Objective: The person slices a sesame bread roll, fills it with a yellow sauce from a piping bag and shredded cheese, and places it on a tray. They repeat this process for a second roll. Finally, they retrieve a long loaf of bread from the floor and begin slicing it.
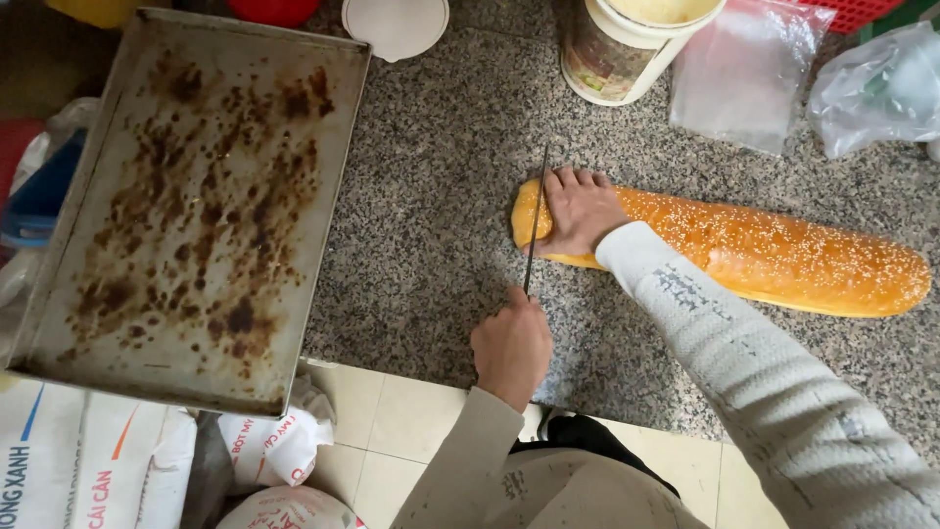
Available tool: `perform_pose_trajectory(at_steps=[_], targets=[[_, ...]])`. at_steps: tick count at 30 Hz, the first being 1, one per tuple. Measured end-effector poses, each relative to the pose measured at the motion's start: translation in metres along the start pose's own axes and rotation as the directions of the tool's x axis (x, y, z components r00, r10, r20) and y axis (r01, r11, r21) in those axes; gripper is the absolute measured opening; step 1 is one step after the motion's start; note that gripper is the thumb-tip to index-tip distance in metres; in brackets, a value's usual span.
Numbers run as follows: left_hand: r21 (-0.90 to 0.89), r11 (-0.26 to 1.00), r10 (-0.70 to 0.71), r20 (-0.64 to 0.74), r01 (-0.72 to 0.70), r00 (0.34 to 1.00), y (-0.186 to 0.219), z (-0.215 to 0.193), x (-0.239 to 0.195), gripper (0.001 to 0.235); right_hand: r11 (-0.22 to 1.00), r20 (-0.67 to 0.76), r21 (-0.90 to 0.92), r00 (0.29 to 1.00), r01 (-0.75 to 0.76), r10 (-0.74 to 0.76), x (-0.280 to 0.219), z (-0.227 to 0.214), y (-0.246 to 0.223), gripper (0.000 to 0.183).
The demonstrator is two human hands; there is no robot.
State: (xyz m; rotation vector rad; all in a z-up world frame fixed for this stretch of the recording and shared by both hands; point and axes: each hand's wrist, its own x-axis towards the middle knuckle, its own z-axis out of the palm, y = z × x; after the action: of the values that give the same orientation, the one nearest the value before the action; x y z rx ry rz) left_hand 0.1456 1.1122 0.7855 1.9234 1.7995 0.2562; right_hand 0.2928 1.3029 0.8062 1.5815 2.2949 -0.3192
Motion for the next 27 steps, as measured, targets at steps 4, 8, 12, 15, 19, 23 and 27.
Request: perform_pose_trajectory(at_steps=[4, 8, 12, 15, 19, 23, 27], targets=[[-0.003, 1.0, -0.015, 0.012, 0.015, 1.0, 0.0, 0.003, 0.001, 0.05, 1.0, 0.0, -0.006, 1.0, 0.014, -0.014, 0.001, 0.002, 0.002, 0.133], [-0.004, 1.0, -0.008, -0.002, 0.008, 1.0, -0.001, 0.006, 0.001, 0.049, 1.0, 0.013, -0.005, 1.0, 0.027, -0.027, -0.001, -0.002, -0.001, 0.132], [0.007, 1.0, -0.002, 0.001, 0.002, 1.0, -0.003, 0.006, 0.001, 0.049, 1.0, 0.011, -0.021, 1.0, 0.013, -0.013, -0.001, 0.0, 0.0, 0.132], [0.008, 1.0, -0.005, 0.035, 0.005, 0.999, -0.004, -0.002, 0.001, 0.049, 1.0, 0.005, -0.024, 1.0, 0.001, -0.001, 0.002, 0.008, 0.003, 0.131], [-0.007, 1.0, -0.021, 0.09, 0.021, 0.996, -0.005, -0.005, -0.006, 0.051, 1.0, 0.004, -0.001, 1.0, 0.005, -0.005, -0.004, -0.001, -0.002, 0.125], [-0.035, 0.998, -0.044, 0.091, 0.047, 0.995, -0.003, -0.006, -0.007, 0.053, 1.0, 0.0, 0.012, 1.0, 0.008, -0.008, -0.004, -0.005, -0.003, 0.124], [-0.021, 0.998, -0.05, 0.106, 0.053, 0.993, 0.001, -0.015, -0.008, 0.057, 1.0, 0.01, 0.017, 1.0, 0.009, -0.009, -0.006, -0.006, -0.004, 0.121]])
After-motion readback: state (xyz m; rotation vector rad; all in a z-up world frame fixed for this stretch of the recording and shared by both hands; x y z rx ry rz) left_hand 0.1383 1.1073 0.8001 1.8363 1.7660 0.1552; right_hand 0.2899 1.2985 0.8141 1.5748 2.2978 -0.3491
